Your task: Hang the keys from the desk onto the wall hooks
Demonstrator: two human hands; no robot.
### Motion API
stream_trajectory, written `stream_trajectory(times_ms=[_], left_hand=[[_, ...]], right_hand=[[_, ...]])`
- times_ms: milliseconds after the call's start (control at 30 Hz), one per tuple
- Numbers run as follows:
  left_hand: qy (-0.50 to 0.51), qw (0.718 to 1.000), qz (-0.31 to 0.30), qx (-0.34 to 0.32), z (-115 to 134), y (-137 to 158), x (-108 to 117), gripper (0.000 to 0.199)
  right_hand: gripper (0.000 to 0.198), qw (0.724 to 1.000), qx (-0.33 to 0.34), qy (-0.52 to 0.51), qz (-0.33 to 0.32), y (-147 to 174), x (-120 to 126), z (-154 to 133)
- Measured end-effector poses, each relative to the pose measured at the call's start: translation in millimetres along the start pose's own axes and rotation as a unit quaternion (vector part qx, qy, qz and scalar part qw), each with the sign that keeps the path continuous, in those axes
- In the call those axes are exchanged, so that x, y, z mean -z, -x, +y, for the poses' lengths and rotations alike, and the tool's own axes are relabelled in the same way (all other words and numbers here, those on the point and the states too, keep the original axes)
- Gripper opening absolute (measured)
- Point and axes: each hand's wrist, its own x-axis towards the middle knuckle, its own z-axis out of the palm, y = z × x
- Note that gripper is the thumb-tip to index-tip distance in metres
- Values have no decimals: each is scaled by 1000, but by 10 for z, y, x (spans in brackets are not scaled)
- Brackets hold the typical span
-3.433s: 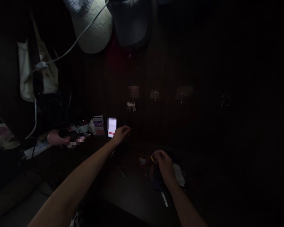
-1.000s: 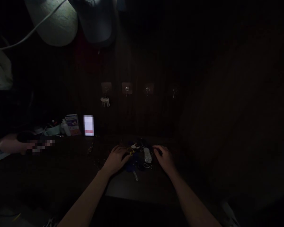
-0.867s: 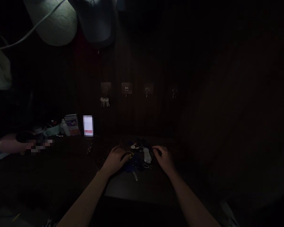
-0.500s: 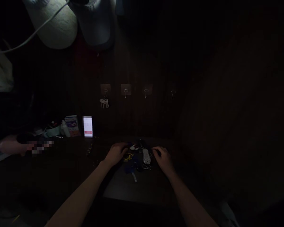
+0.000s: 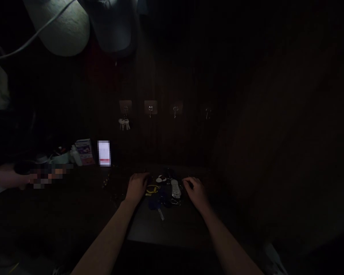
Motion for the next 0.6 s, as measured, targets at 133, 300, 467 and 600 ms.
stream_trajectory(times_ms=[133, 300, 467, 600], left_hand=[[-33, 999, -25, -2, -10, -11, -17, 31], [-48, 998, -43, 8, 11, -9, -25, 25], [-42, 999, -28, 20, 38, -6, -20, 22], [16, 1000, -21, 15, 25, -11, -1, 15]], right_hand=[[22, 1000, 1, -1, 3, 1, -12, 9], [22, 1000, -4, 5, 5, 3, -14, -3], [22, 1000, -8, -4, 3, 11, 2, -37], [23, 1000, -3, -15, 3, 15, 2, -34]])
